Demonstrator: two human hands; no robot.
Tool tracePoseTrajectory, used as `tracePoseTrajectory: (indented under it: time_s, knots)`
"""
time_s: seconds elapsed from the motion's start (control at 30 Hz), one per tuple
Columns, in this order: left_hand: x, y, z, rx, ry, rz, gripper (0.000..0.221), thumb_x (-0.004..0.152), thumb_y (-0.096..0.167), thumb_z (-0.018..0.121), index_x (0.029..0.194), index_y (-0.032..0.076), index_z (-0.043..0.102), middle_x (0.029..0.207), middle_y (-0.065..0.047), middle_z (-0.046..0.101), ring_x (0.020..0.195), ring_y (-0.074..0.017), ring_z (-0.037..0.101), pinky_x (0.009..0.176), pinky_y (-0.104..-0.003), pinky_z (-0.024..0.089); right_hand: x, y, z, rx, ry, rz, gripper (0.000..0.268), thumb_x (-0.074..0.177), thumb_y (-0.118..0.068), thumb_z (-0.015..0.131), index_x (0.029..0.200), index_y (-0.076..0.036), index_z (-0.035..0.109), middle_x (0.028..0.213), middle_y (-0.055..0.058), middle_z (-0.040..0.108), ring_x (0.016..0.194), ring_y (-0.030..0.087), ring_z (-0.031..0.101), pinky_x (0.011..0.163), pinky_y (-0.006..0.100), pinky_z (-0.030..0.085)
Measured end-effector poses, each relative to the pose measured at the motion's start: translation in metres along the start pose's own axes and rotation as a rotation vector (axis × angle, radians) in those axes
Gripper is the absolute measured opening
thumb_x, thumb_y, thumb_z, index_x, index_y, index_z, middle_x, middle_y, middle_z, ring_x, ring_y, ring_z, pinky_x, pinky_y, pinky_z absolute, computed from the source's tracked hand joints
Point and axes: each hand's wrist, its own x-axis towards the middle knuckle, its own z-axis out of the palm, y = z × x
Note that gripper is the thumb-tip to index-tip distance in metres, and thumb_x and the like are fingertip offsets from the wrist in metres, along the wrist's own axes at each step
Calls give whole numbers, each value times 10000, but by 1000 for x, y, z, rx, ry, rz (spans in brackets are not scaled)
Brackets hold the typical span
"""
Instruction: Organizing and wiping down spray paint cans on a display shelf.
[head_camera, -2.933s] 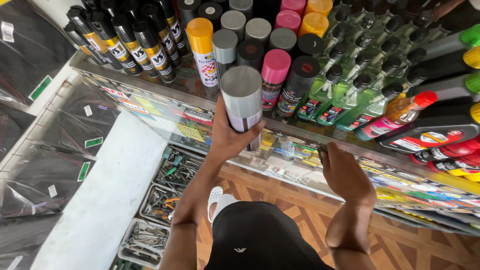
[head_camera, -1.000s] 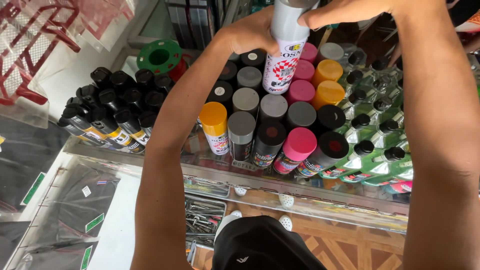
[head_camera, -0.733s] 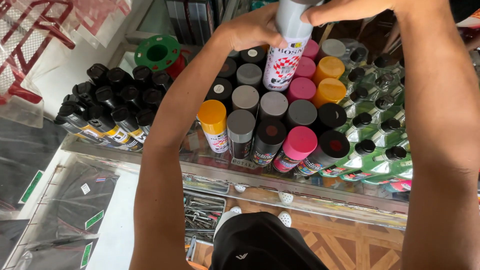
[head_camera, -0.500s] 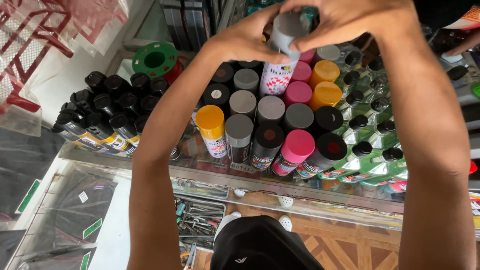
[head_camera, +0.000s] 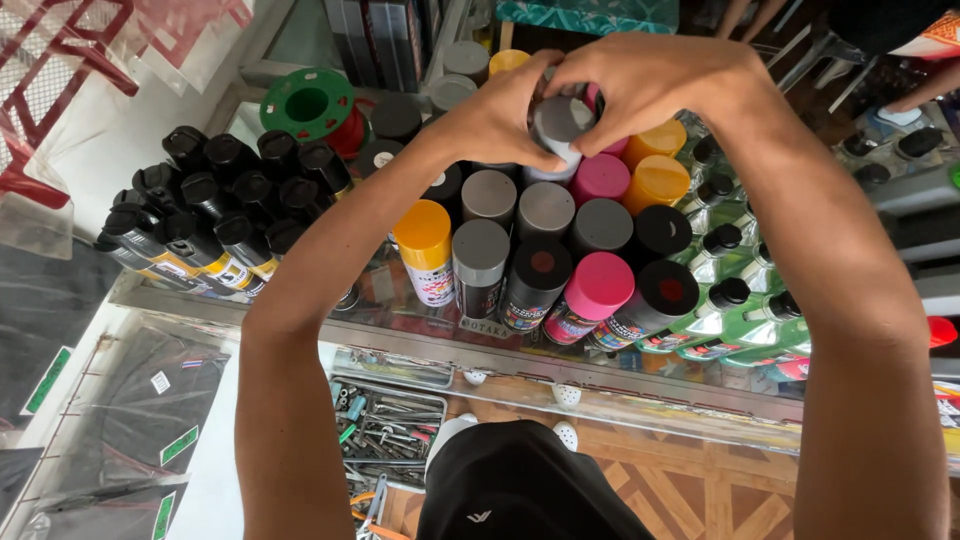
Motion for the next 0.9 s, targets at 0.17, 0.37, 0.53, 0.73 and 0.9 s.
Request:
tracePoseTrajectory:
  time_s: [0.17, 0.37, 0.53, 0.73, 0.9]
  knots:
    - [-4, 1, -2, -2, -110, -84, 910, 618, 192, 941, 1361, -13, 456, 1188, -139, 679, 1005, -253, 672, 896, -338, 537, 7, -8, 9, -57, -69, 105, 618, 679, -304, 857, 1246, -102, 721, 904, 95, 776, 619, 298, 667, 587, 405, 515]
    - [-7, 0, -7, -8, -152, -133, 775, 673, 189, 940, 1291, -1, 511, 1036, -93, 703, 820, -184, 665, 725, -288, 550, 13, -2, 27, -89, -37, 20, 527, 653, -335, 831, 1136, -133, 771, 1047, 44, 764, 692, 355, 662, 640, 453, 521]
    - [-10, 1, -8, -13, -163, -125, 700, 663, 134, 948, 1173, -19, 495, 978, -120, 700, 757, -197, 675, 658, -288, 563, 19, 10, 40, -139, -16, -71, 562, 667, -399, 858, 1130, -95, 763, 1222, 60, 667, 866, 355, 686, 737, 457, 541]
    - [-8, -2, -5, 75, -168, -186, 971, 624, 149, 969, 1371, -75, 390, 1045, -172, 722, 799, -243, 718, 653, -310, 592, 25, 13, 46, -196, -59, -35, 597, 668, -453, 868, 1162, -134, 765, 1246, 62, 655, 824, 351, 692, 719, 460, 545]
    - [-11, -5, -4, 102, -174, -197, 1072, 649, 158, 969, 1449, -80, 295, 1126, -202, 709, 835, -269, 725, 692, -327, 594, 25, 11, 42, -167, -105, -14, 599, 686, -439, 856, 1205, -159, 752, 1254, 39, 662, 906, 336, 695, 787, 448, 554]
